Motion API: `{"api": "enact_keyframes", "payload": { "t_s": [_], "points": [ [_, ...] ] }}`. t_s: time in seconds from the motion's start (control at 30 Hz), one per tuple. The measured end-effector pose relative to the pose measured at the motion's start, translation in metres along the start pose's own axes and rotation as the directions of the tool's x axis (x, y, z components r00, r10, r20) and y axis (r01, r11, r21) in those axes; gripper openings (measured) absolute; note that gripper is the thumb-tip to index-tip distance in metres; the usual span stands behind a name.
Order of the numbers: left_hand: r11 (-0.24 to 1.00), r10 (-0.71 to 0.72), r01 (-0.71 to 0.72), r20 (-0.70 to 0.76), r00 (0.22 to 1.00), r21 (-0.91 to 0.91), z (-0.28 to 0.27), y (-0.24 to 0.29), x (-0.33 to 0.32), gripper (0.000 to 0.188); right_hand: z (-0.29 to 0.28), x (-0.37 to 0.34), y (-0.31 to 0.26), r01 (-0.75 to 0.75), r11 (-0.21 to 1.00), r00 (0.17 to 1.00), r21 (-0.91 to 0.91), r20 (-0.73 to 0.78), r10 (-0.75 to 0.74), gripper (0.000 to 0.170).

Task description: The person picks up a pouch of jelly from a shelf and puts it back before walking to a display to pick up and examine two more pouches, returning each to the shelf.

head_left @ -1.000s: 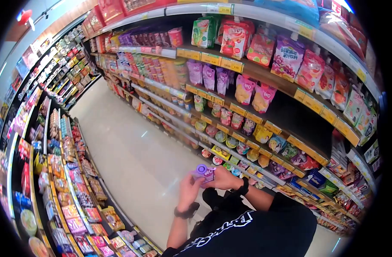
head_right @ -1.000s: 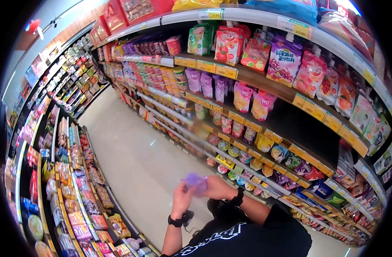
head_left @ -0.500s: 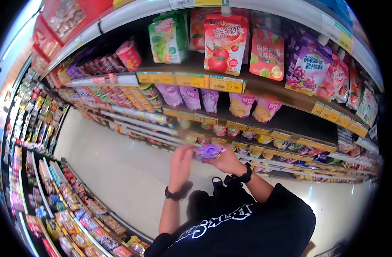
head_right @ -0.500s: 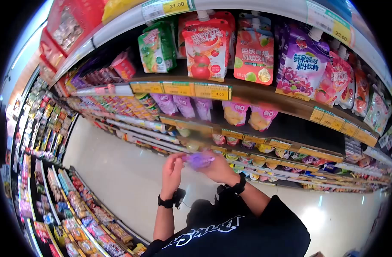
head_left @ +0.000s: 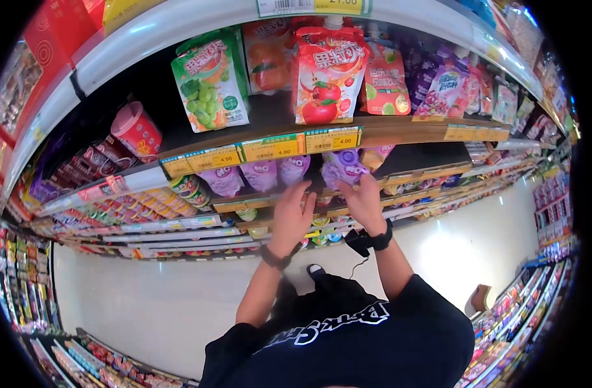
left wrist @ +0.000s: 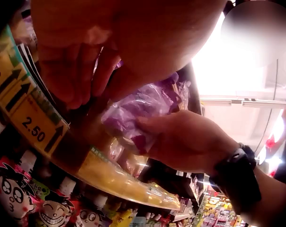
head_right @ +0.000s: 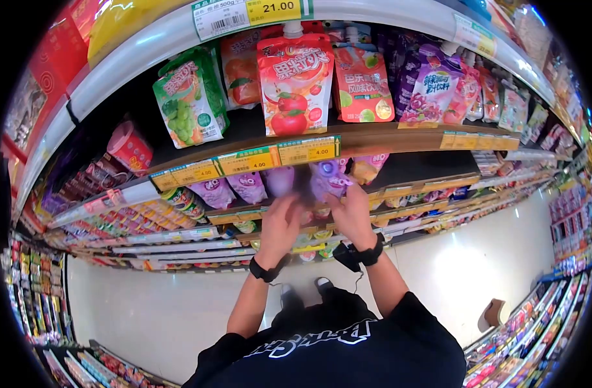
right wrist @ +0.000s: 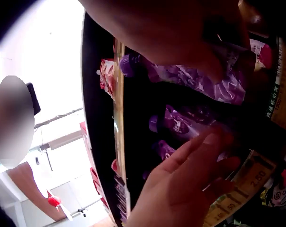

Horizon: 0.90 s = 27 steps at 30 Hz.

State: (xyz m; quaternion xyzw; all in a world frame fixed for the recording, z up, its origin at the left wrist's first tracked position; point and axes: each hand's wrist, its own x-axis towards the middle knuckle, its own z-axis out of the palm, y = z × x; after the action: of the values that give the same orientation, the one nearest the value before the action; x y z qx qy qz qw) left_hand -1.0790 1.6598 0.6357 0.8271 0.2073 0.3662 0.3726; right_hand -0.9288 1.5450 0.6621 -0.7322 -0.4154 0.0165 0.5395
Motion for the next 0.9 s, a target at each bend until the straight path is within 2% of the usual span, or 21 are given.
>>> {"api": "enact_keyframes", "payload": {
  "t_s": [0.1,0.2,0.23,0.3,0.4,0.43,0.5,0.53,0.6,0.63,0.67,0.77,0.9],
  "points": [
    [0.999,-0.025,0.026,0.029,0.999,-0.037,-0.003,-0.002,0.005,0.026,0.021,0.007,-0.01,0.054,0.989,0.99,-0.14,-0.124,-0.071,0.036],
    [0.99,-0.056,0.067,0.09,0.994,-0.125,-0.003,-0.011,0.007,0.025,0.039,0.008,-0.006,0.065,0.992,0.98,-0.112,-0.181,-0.085,0.036],
    [0.99,-0.051,0.063,0.099,0.994,-0.126,-0.003,-0.014,0.007,0.025,0.043,0.008,-0.008,-0.004,0.996,0.981,-0.09,-0.192,-0.013,0.037],
    [0.99,-0.045,0.061,0.119,0.992,-0.128,-0.003,-0.017,0.008,0.024,0.048,0.007,-0.015,-0.144,0.989,0.969,-0.041,-0.206,0.133,0.038],
    [0.985,-0.062,0.084,0.142,0.988,-0.153,-0.001,-0.02,0.01,0.024,0.07,0.007,0.017,-0.102,0.967,0.934,0.233,-0.311,0.173,0.039],
    [0.991,-0.034,0.051,0.13,0.991,-0.124,0.0,-0.021,0.01,0.023,0.076,0.009,0.023,-0.094,0.95,0.928,0.297,-0.319,0.191,0.038],
    [0.997,0.026,-0.019,0.108,0.994,-0.069,0.001,-0.021,0.013,0.022,0.076,0.009,0.022,-0.05,0.996,0.937,0.074,-0.341,0.072,0.036],
    [0.997,0.015,-0.007,0.102,0.995,-0.078,0.003,-0.02,0.013,0.022,0.073,0.01,0.014,-0.029,0.999,0.939,-0.043,-0.345,0.013,0.036],
    [0.995,-0.009,0.019,0.098,0.995,-0.099,0.006,-0.018,0.012,0.021,0.064,0.012,-0.002,-0.049,0.998,0.961,-0.046,-0.275,0.034,0.027],
    [0.998,0.055,-0.052,0.088,0.995,-0.042,0.004,-0.016,0.013,0.02,0.06,0.012,-0.005,-0.081,0.996,0.969,-0.047,-0.238,0.067,0.026],
    [0.998,0.047,-0.042,0.084,0.995,-0.053,0.005,-0.015,0.013,0.02,0.056,0.011,-0.005,-0.112,0.993,0.975,-0.047,-0.197,0.101,0.024],
    [0.994,-0.027,0.032,0.057,0.998,-0.105,0.007,-0.007,0.012,0.019,0.053,0.01,0.007,-0.129,0.992,0.982,0.005,-0.139,0.128,0.033],
    [0.999,-0.02,0.02,-0.015,1.0,-0.043,0.013,-0.006,0.011,0.018,0.05,0.011,0.014,-0.112,0.993,0.991,0.035,-0.076,0.114,0.037]
  ]
}}
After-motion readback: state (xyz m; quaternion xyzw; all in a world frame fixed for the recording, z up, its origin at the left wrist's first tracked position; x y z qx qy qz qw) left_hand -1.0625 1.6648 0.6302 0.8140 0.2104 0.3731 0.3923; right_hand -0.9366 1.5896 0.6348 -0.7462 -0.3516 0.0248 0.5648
